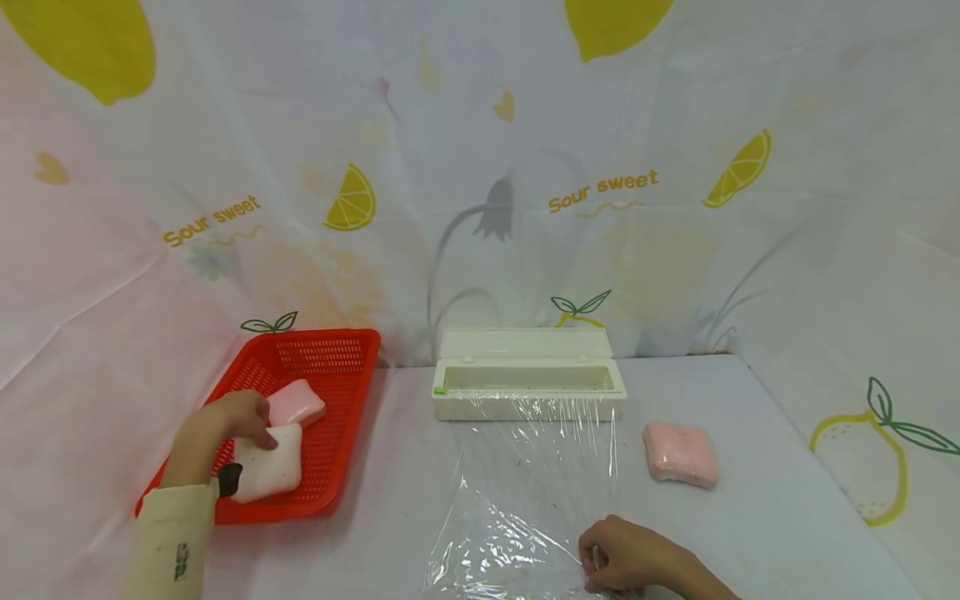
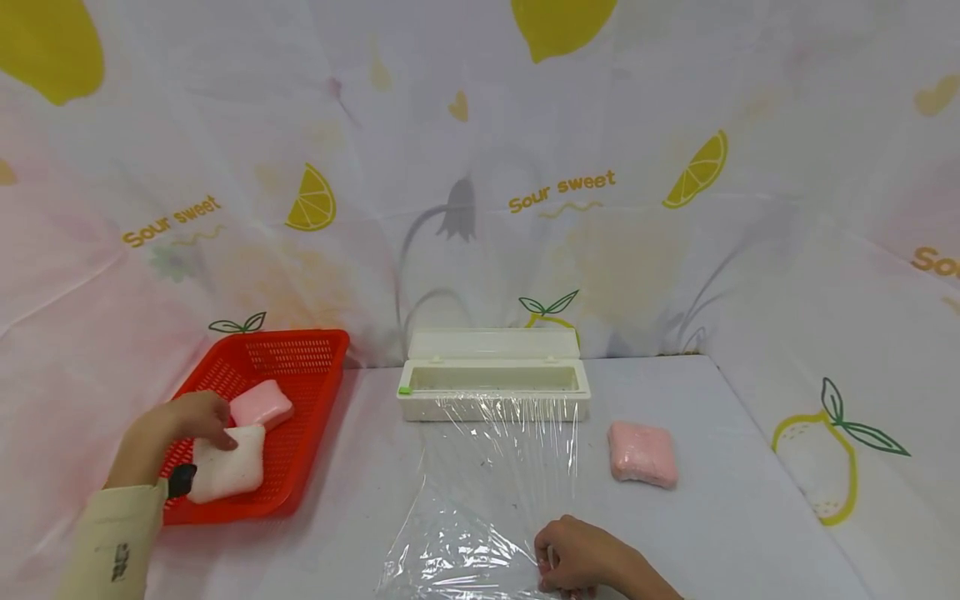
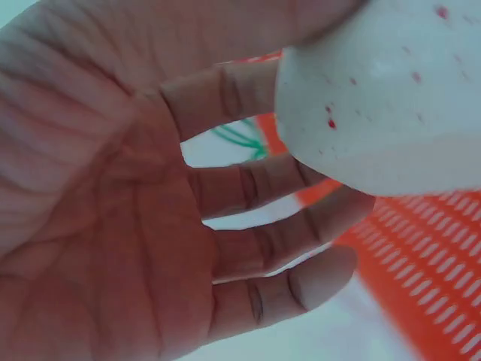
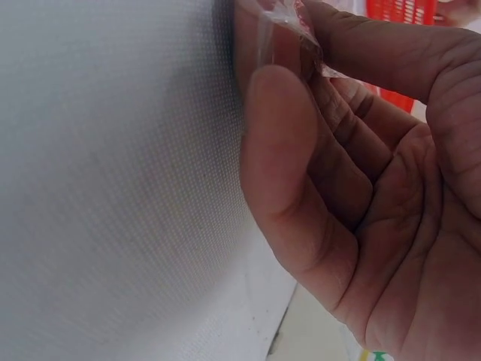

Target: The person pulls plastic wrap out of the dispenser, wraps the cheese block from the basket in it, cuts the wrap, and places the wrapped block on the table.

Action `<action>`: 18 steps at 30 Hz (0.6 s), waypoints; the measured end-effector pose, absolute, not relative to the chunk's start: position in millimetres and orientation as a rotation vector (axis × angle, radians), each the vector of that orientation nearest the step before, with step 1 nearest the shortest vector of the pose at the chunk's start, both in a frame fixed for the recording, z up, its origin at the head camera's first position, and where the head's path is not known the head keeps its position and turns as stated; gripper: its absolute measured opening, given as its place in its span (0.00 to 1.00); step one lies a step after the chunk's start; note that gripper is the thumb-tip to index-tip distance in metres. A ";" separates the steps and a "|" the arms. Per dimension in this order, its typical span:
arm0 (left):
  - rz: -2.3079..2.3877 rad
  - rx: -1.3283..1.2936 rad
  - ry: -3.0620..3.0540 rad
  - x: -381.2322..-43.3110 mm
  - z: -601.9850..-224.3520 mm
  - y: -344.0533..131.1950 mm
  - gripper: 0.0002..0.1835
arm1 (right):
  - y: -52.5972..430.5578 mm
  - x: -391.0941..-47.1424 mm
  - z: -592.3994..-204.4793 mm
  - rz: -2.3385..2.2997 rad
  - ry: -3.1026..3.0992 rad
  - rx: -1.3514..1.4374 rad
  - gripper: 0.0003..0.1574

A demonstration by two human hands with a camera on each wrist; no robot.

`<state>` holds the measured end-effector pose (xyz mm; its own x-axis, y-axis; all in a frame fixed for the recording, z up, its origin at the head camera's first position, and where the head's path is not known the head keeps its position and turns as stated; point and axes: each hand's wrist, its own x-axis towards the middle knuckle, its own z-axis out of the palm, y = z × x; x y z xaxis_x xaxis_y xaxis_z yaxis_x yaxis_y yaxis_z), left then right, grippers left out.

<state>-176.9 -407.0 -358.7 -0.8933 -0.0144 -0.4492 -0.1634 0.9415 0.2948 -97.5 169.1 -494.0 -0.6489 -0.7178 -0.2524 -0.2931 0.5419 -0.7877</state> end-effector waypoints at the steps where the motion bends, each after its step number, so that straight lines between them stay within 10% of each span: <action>1: 0.469 -0.104 2.672 -175.4 -355.7 -404.9 0.29 | 168.9 -97.6 -493.9 -0.984 2.217 -0.817 0.15; 18: 0.642 0.250 3.164 -136.6 -308.0 -332.1 0.15 | 168.6 -99.0 -498.3 -0.988 2.217 -0.845 0.15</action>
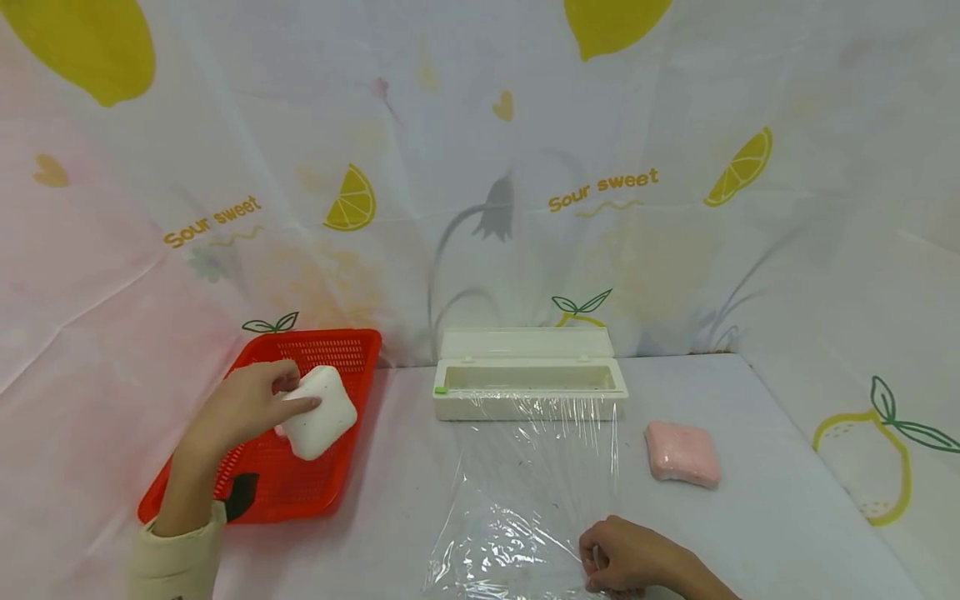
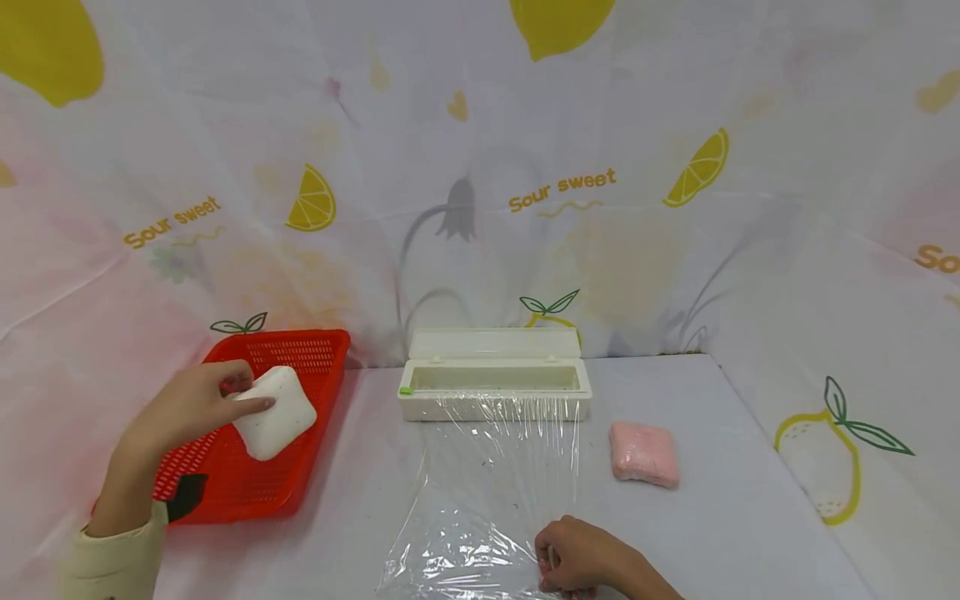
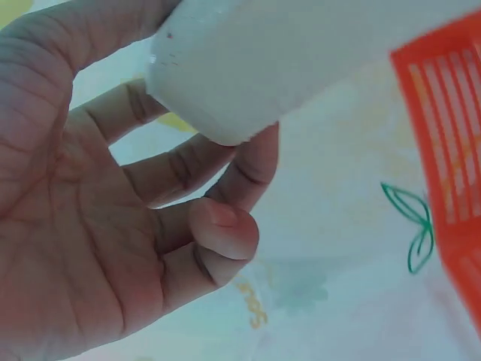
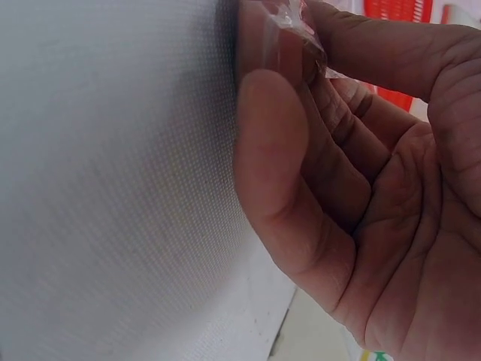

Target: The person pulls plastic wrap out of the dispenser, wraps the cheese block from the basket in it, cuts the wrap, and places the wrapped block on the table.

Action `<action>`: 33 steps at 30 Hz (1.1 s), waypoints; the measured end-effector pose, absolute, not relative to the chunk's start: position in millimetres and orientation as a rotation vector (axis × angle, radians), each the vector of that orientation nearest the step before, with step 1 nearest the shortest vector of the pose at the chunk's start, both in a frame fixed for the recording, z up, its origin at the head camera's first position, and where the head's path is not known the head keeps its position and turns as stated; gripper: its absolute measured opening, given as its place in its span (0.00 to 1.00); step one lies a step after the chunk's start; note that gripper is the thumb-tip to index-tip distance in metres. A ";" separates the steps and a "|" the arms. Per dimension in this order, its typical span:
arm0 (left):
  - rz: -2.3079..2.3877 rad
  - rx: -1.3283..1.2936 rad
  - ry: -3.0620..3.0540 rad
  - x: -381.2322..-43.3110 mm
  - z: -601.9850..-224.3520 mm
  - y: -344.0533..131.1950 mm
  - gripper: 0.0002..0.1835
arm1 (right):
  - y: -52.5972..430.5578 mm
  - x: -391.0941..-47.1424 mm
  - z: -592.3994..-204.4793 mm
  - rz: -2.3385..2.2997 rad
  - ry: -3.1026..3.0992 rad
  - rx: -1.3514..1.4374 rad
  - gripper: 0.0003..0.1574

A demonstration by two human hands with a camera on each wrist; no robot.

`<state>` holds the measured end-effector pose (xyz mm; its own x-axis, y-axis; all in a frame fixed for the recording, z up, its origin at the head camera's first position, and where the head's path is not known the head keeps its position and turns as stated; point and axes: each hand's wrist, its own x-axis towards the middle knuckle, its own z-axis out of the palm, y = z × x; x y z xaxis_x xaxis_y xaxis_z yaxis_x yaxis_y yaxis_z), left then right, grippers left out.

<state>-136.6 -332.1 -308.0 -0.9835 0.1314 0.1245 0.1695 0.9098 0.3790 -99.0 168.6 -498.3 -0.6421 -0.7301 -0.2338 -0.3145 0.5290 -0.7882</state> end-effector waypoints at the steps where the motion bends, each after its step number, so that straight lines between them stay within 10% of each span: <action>1: -0.642 -0.227 -2.956 -134.7 -308.2 -325.9 0.15 | 168.7 -98.9 -498.3 -0.990 2.215 -0.845 0.15; 33: -1.546 -0.372 -2.769 -121.0 -432.6 -148.8 0.19 | 168.4 -98.3 -499.3 -1.011 2.190 -0.811 0.15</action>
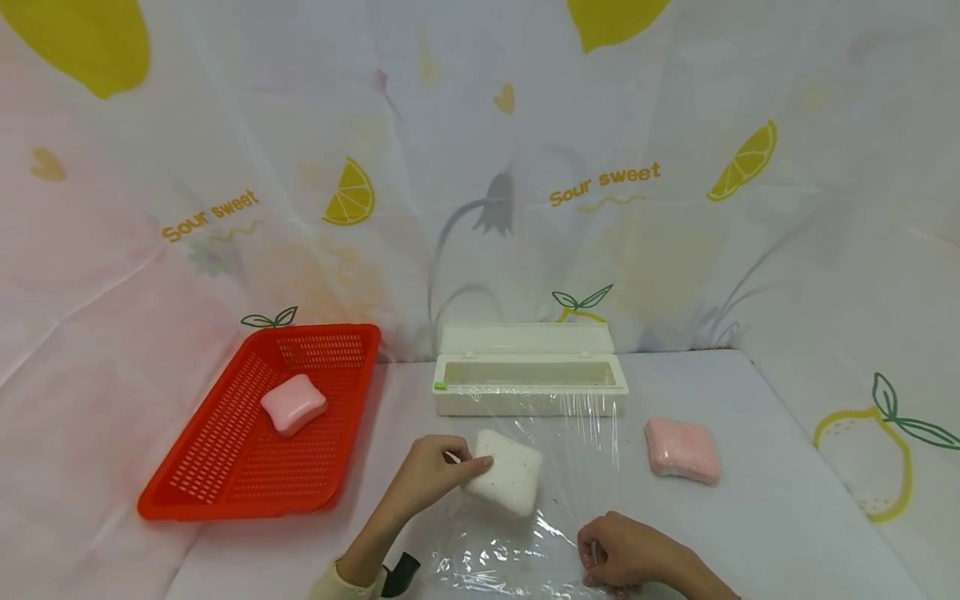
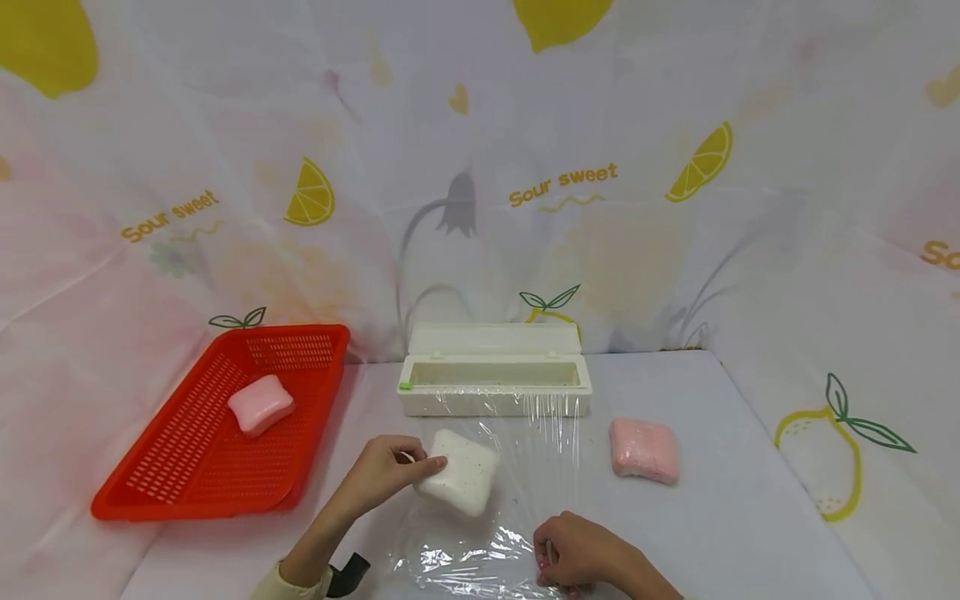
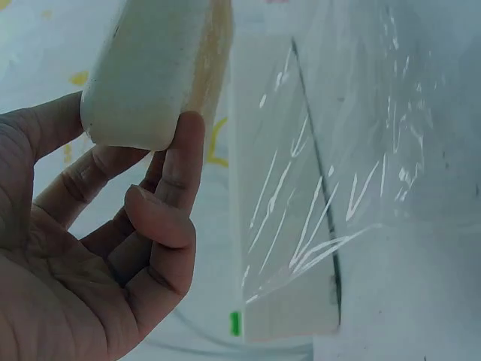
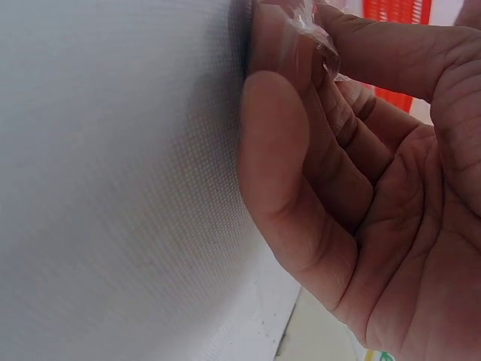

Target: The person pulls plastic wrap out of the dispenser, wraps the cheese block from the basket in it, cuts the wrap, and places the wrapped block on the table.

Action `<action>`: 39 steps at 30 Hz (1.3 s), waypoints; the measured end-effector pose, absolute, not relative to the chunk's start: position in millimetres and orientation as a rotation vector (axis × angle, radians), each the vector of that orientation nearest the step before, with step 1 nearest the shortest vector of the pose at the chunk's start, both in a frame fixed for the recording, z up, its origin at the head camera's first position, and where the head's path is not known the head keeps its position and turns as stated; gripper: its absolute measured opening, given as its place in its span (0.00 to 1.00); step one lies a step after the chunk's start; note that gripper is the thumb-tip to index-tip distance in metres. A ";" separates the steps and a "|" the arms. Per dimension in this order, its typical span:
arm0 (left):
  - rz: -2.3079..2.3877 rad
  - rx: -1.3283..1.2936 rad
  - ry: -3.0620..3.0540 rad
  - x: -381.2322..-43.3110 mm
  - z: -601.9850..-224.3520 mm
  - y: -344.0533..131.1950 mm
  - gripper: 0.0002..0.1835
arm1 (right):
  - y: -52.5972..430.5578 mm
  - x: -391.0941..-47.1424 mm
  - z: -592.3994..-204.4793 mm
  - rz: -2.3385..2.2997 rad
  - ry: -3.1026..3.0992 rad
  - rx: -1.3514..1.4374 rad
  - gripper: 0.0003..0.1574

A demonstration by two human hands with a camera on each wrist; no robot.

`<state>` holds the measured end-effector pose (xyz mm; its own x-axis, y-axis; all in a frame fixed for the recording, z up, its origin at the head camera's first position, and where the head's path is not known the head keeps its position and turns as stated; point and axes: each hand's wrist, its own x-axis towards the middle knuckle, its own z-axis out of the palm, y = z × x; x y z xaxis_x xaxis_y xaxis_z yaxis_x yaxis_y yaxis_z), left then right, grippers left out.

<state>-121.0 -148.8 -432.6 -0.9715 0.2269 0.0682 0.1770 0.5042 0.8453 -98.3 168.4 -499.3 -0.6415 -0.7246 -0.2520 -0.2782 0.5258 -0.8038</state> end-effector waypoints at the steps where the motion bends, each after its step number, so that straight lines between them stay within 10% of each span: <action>1: 1.507 0.359 2.677 -120.2 -434.3 -144.9 0.19 | 168.0 -98.5 -499.5 -1.012 2.189 -0.808 0.15; 39: 1.009 0.433 2.932 -96.0 -493.8 -100.2 0.22 | 166.7 -98.8 -501.7 -1.060 2.168 -0.799 0.14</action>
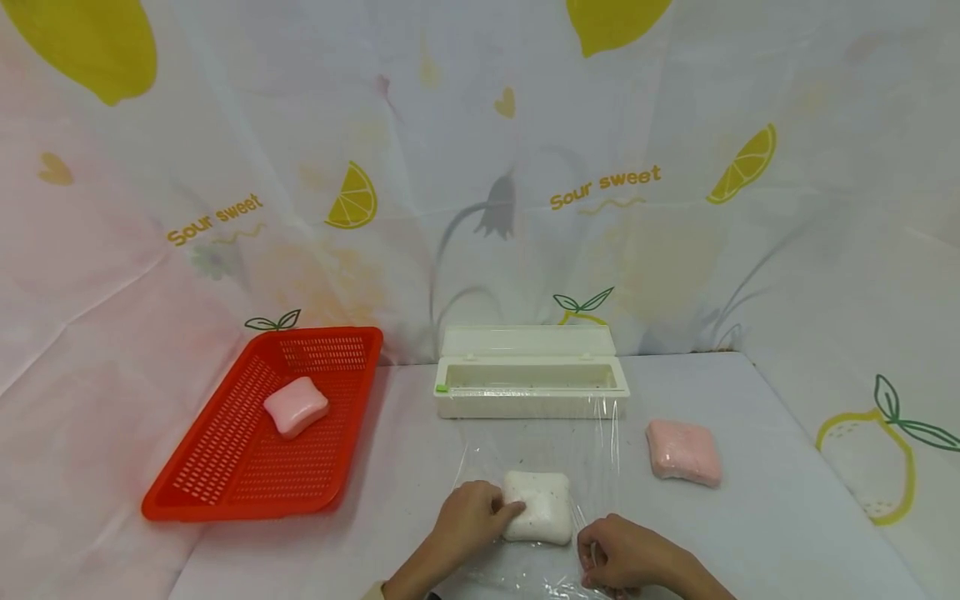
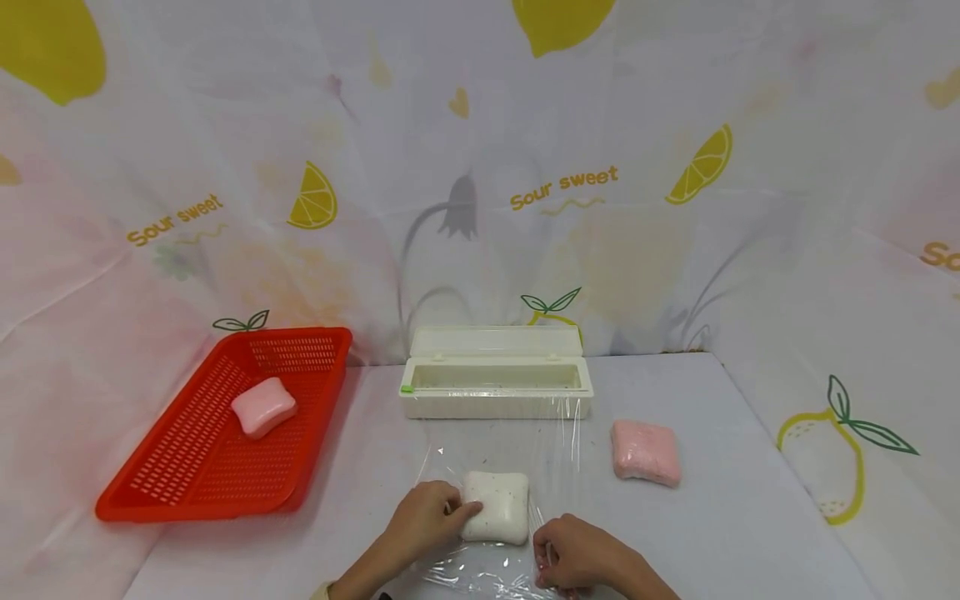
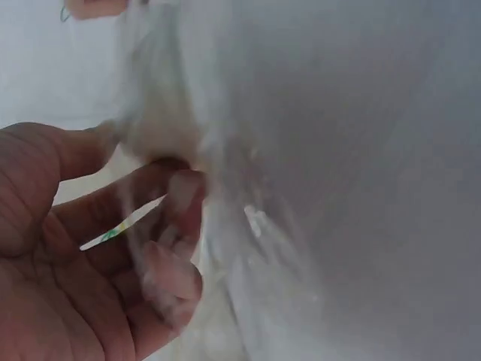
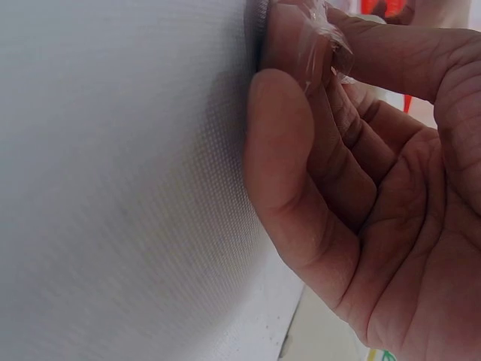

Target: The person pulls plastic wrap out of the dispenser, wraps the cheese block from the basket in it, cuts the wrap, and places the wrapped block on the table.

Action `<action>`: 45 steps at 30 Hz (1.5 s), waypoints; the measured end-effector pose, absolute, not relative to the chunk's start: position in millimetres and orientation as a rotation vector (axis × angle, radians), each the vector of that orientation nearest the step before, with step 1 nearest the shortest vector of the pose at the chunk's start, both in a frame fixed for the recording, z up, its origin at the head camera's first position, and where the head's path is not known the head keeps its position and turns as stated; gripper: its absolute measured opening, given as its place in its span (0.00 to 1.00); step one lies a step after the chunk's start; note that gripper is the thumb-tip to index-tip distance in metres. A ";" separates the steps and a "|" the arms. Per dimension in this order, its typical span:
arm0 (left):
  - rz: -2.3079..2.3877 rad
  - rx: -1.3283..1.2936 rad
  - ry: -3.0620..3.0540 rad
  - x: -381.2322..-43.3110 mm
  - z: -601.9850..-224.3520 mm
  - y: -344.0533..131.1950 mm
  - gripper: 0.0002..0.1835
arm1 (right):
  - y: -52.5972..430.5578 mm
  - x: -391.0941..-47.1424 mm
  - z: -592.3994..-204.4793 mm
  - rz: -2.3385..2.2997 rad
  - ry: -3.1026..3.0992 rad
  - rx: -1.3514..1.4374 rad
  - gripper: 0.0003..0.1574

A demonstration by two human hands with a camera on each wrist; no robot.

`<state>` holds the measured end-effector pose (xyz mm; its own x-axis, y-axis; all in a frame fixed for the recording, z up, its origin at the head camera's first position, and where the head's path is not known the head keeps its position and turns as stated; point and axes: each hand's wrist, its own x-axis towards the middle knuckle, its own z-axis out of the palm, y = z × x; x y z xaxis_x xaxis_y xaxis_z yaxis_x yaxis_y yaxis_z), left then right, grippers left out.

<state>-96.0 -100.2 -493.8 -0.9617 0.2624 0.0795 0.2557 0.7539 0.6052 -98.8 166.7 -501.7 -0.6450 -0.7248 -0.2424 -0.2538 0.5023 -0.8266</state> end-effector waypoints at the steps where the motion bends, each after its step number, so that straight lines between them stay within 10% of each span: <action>1: 0.975 0.452 2.942 -95.5 -491.9 -102.9 0.22 | 166.8 -98.8 -501.8 -1.063 2.165 -0.797 0.14; 15: 0.450 0.964 2.870 -77.7 -481.3 -162.5 0.33 | 168.1 -99.8 -502.3 -1.073 2.151 -0.805 0.13; 45: 1.016 0.947 2.564 -72.1 -481.2 -186.6 0.13 | 194.7 -95.8 -483.7 -1.075 2.299 -1.187 0.10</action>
<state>-72.1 -186.6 -481.2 -0.7664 0.6418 0.0270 0.4859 0.5518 0.6778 -95.8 194.7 -483.7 -0.5944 -0.8030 0.0422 -0.5474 0.3656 -0.7528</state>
